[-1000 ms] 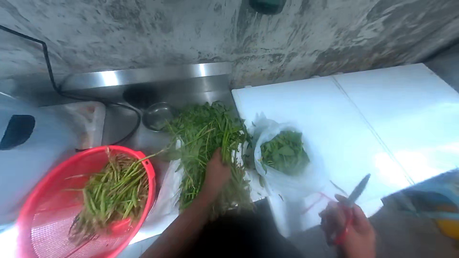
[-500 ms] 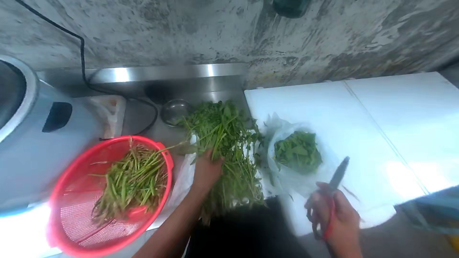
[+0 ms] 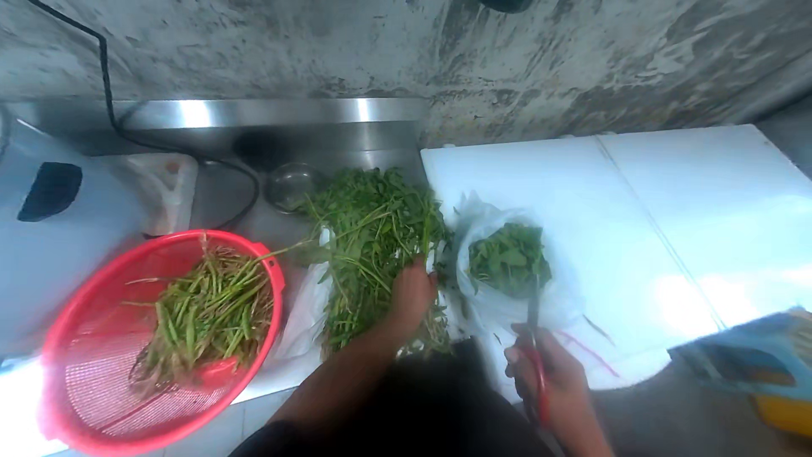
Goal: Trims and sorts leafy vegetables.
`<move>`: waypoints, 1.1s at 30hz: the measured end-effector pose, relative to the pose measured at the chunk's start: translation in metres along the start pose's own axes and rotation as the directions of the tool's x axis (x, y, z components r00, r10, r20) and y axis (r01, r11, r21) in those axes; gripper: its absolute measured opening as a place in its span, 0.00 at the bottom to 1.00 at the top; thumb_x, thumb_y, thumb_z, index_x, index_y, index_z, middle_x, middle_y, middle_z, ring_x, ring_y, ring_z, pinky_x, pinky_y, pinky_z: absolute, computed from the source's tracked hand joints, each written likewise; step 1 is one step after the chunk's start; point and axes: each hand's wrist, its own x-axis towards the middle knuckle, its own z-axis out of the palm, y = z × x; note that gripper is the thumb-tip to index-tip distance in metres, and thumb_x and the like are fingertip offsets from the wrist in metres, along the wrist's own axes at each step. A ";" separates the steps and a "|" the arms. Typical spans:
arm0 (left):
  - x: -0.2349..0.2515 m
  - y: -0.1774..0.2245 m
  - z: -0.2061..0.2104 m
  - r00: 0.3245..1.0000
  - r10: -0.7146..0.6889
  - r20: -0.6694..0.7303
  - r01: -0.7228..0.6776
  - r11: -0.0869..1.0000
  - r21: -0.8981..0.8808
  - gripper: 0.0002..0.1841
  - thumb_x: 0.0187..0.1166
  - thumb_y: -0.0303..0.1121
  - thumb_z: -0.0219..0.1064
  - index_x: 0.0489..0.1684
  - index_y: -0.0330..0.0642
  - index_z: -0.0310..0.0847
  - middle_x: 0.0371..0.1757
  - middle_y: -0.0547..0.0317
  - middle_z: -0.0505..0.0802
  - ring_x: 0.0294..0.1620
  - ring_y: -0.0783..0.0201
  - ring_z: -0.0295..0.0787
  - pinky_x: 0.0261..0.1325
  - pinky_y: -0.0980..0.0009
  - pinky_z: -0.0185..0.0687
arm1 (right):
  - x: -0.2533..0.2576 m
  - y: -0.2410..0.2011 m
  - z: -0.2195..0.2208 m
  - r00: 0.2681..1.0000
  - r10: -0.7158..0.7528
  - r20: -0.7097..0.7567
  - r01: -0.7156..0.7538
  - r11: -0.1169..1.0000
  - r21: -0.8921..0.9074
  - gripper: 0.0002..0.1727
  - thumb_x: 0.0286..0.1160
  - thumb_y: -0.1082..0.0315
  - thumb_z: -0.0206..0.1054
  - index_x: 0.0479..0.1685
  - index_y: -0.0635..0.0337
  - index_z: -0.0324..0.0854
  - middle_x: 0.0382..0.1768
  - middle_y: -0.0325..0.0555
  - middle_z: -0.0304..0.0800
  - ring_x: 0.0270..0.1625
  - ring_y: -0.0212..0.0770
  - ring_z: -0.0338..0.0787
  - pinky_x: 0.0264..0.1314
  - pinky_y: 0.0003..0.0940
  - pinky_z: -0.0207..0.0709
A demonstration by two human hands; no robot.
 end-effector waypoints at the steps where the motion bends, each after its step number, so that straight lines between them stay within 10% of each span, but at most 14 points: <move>1: 0.004 0.002 0.003 1.000 0.000 0.009 0.000 0.999 0.050 0.29 0.85 0.43 0.65 0.82 0.39 0.68 0.62 0.36 0.89 0.54 0.37 0.91 0.57 0.40 0.87 | -0.001 0.002 -0.003 1.000 0.002 -0.007 -0.002 1.000 0.006 0.24 0.71 0.58 0.73 0.62 0.64 0.81 0.26 0.37 0.87 0.18 0.32 0.84 0.16 0.28 0.81; 4: 0.005 0.012 -0.002 0.999 -0.035 0.033 0.032 0.994 0.101 0.30 0.79 0.33 0.68 0.82 0.43 0.66 0.60 0.36 0.89 0.52 0.35 0.91 0.52 0.37 0.87 | -0.004 0.008 -0.010 0.999 0.026 -0.036 -0.025 0.999 0.038 0.23 0.71 0.60 0.73 0.61 0.64 0.81 0.25 0.38 0.87 0.18 0.33 0.83 0.16 0.29 0.81; 12: -0.026 -0.019 -0.115 0.960 0.049 -0.275 -0.204 0.795 -0.571 0.26 0.85 0.33 0.66 0.83 0.48 0.69 0.54 0.53 0.92 0.51 0.58 0.89 0.54 0.54 0.86 | -0.004 0.022 -0.033 0.989 0.088 -0.116 -0.074 0.991 0.115 0.21 0.73 0.62 0.71 0.61 0.64 0.81 0.26 0.39 0.87 0.17 0.35 0.83 0.14 0.30 0.79; 16: -0.041 -0.020 -0.158 0.955 0.005 -0.296 -0.222 0.673 -0.705 0.23 0.92 0.28 0.54 0.84 0.55 0.64 0.59 0.54 0.91 0.43 0.56 0.94 0.36 0.62 0.92 | 0.006 0.023 -0.027 0.997 0.069 -0.031 -0.064 0.987 0.146 0.22 0.72 0.58 0.72 0.62 0.60 0.81 0.26 0.37 0.87 0.18 0.34 0.84 0.15 0.29 0.80; 23: -0.052 -0.065 -0.138 0.986 -0.164 0.034 0.157 0.835 -0.528 0.21 0.89 0.27 0.59 0.79 0.42 0.70 0.52 0.47 0.94 0.39 0.55 0.96 0.41 0.60 0.95 | 0.013 0.024 -0.013 0.974 -0.153 0.166 0.118 0.972 0.203 0.31 0.74 0.39 0.70 0.64 0.54 0.80 0.30 0.33 0.88 0.25 0.28 0.83 0.23 0.24 0.79; 30: -0.066 -0.090 -0.138 0.963 -0.249 -0.097 0.248 0.968 -0.024 0.27 0.80 0.40 0.71 0.78 0.45 0.76 0.60 0.42 0.91 0.51 0.46 0.94 0.57 0.42 0.89 | -0.004 0.035 0.002 0.980 -0.051 0.194 -0.003 0.964 0.266 0.32 0.74 0.39 0.70 0.64 0.55 0.81 0.30 0.36 0.86 0.26 0.33 0.85 0.27 0.30 0.83; 33: -0.070 -0.092 -0.133 0.973 -0.227 -0.043 0.228 0.973 0.028 0.17 0.82 0.42 0.69 0.61 0.41 0.84 0.45 0.44 0.93 0.42 0.47 0.94 0.52 0.42 0.89 | -0.008 0.033 0.010 0.981 -0.033 0.193 -0.012 0.974 0.228 0.31 0.74 0.39 0.70 0.64 0.54 0.82 0.31 0.35 0.87 0.28 0.32 0.86 0.29 0.30 0.84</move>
